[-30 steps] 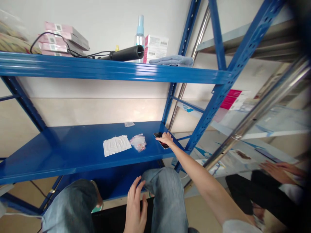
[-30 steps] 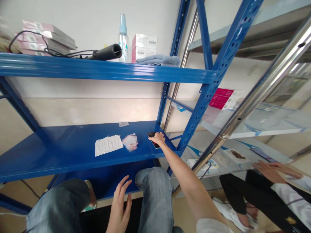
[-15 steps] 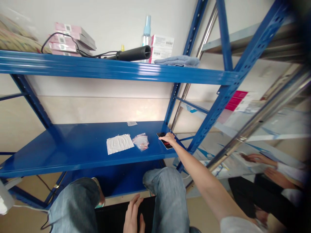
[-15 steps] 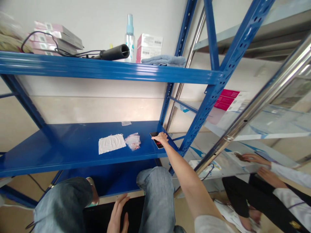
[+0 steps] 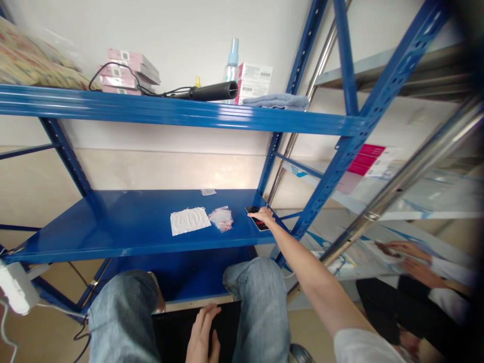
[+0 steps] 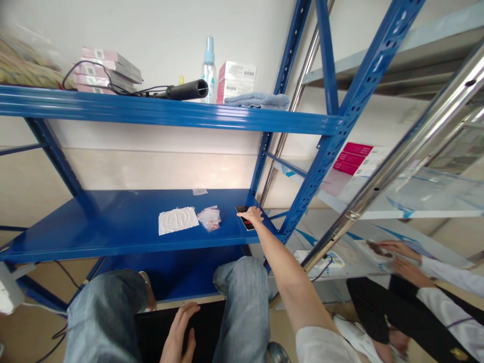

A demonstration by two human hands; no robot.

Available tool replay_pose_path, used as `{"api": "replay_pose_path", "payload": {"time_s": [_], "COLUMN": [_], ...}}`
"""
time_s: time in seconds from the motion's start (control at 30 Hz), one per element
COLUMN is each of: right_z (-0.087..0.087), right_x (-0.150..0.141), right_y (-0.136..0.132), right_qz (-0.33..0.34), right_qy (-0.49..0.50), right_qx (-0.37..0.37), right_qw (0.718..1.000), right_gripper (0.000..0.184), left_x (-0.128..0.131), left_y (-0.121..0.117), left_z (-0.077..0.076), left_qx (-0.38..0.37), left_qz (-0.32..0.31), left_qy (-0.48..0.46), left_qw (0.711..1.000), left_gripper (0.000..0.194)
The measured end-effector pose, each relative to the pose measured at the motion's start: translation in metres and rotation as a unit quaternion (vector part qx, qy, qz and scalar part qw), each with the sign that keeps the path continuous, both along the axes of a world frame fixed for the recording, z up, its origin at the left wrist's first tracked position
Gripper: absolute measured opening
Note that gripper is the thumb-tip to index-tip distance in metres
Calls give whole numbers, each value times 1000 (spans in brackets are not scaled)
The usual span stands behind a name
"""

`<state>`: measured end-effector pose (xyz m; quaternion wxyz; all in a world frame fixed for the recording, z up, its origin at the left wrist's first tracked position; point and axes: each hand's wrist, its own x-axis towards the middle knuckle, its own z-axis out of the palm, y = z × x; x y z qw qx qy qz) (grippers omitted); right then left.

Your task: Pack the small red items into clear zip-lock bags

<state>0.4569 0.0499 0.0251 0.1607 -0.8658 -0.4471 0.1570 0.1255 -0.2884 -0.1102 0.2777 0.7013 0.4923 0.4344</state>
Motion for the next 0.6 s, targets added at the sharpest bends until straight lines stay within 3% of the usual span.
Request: {"api": "replay_pose_path", "payload": {"time_s": [0.1, 0.23, 0.43, 0.5, 0.6], "right_z": [3, 8, 11, 8, -5], "right_x": [0, 0, -27, -48, -90], "right_y": [-9, -29, -85, -112, -163], "right_qz": [-8, -27, -17, 10, 145], "right_qy": [11, 20, -8, -35, -39], "right_qx": [18, 52, 157, 228, 385], "right_qw": [1000, 998, 987, 973, 911], "right_gripper": [113, 91, 59, 52, 43], "left_x": [-15, -34, -46, -51, -60], "left_y": [3, 7, 13, 18, 26], "left_z": [19, 48, 83, 89, 87], "left_qx": [1, 15, 29, 33, 29], "left_qz": [-40, -21, -81, -113, -129], "left_qy": [21, 22, 52, 80, 110], "left_qw": [999, 999, 995, 990, 985], "left_gripper": [41, 32, 31, 33, 31]}}
